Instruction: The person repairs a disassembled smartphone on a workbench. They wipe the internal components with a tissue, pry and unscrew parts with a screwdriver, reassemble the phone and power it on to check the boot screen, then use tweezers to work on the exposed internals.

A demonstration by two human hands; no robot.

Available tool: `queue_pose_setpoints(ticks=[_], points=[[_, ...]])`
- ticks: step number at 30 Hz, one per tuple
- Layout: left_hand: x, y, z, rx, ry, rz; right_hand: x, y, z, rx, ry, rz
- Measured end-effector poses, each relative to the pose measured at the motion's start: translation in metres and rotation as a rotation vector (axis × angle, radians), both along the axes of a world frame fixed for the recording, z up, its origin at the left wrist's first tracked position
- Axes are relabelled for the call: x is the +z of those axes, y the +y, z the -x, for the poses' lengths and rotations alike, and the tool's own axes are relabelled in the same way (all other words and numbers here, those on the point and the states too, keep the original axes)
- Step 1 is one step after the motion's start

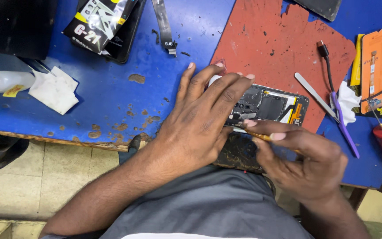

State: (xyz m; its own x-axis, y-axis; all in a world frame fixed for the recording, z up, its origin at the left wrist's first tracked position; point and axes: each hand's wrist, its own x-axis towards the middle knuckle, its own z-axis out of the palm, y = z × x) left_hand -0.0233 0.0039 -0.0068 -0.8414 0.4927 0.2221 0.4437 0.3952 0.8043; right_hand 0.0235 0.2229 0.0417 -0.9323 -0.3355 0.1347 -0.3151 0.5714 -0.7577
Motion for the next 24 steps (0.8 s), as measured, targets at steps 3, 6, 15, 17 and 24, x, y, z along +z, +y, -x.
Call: queue_pose_setpoints(ticks=[3,6,15,17,24], points=[[-0.001,0.001,0.000,0.017,0.007,0.014,-0.003,-0.001,0.001,0.028,0.017,-0.092],[-0.002,0.000,-0.001,0.014,-0.009,0.015,-0.002,-0.003,0.003,0.030,0.023,-0.178],[-0.002,0.001,0.000,0.011,-0.008,0.025,-0.002,-0.009,0.008,0.091,0.184,-0.189],[-0.003,0.000,0.000,0.012,0.002,0.019,-0.001,-0.011,0.009,0.088,0.197,-0.233],[-0.004,-0.002,-0.001,0.015,0.025,0.016,0.012,-0.015,0.012,0.190,0.128,-0.276]])
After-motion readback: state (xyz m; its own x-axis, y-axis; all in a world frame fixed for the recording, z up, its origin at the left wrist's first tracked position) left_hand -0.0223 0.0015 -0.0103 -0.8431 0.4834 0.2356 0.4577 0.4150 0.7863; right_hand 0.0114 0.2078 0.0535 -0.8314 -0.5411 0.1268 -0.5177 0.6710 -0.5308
